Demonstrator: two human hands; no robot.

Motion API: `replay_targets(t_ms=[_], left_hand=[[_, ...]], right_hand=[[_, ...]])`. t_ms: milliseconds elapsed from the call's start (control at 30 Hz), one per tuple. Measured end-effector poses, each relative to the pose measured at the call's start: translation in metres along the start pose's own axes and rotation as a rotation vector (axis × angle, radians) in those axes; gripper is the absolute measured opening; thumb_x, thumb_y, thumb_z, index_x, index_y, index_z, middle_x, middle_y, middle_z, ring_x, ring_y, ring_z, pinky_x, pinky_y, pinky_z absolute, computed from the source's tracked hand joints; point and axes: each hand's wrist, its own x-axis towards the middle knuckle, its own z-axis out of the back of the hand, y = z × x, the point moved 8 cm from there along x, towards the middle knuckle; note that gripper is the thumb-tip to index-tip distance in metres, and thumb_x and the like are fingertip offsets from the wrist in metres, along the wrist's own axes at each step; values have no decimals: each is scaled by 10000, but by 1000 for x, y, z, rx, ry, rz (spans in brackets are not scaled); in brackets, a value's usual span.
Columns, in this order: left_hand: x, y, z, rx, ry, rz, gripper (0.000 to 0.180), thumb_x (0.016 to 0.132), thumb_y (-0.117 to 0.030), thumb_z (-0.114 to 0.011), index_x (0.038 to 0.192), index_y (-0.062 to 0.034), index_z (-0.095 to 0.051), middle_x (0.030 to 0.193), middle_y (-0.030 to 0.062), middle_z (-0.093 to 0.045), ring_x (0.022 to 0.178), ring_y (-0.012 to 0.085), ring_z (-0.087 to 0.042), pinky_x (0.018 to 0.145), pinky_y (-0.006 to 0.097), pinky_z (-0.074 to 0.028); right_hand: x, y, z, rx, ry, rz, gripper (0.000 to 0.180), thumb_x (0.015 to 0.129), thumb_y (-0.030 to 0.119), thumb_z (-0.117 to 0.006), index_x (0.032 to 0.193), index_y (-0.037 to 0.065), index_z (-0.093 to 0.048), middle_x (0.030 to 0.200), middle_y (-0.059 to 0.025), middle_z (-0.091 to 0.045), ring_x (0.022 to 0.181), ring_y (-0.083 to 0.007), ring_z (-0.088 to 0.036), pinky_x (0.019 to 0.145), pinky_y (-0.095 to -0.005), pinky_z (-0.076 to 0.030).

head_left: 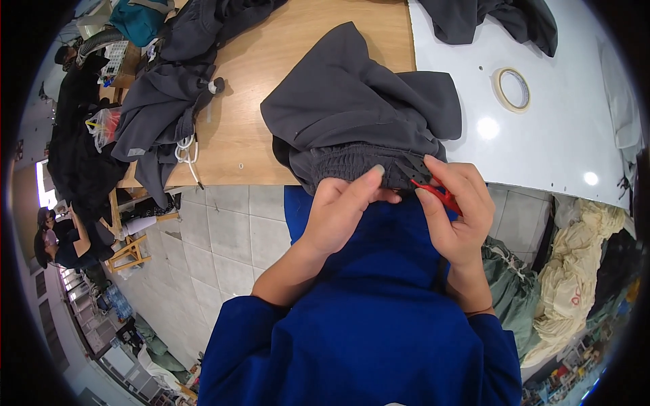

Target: Trimming loose threads from the waistband of grey pants using thread snips.

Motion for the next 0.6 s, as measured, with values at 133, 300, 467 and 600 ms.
replay_targets(t_ms=[133,300,467,600], left_hand=[[-2,3,4,96,-59,16,202,961,-103,-586,1092,40,-641,1007,96,-670,882,144,-638,779,278,-536],[-2,5,6,90,-62,28,168,923,-48,-637,1063,43,-649,957,89,-677,808,128,-646,720,247,-550],[-1,4,4,101,-52,53,153,908,-29,-650,1042,45,-659,957,95,-680,797,124,-653,710,234,-554],[-2,4,4,69,-55,89,160,904,-17,-649,1051,46,-652,954,95,-677,790,121,-651,702,228,-551]], right_hand=[[-1,4,2,-112,-37,99,403,670,4,-768,1067,58,-724,848,-65,-627,681,-180,-574,603,-267,-455],[0,9,1,-209,-55,173,411,639,29,-781,1041,98,-739,810,-24,-618,622,-170,-496,554,-272,-392],[2,10,0,-224,-62,198,414,631,37,-786,1036,113,-742,800,-13,-614,608,-166,-467,547,-274,-375],[3,12,4,-233,-39,186,416,634,21,-781,1038,110,-742,808,-14,-618,619,-169,-478,553,-274,-383]])
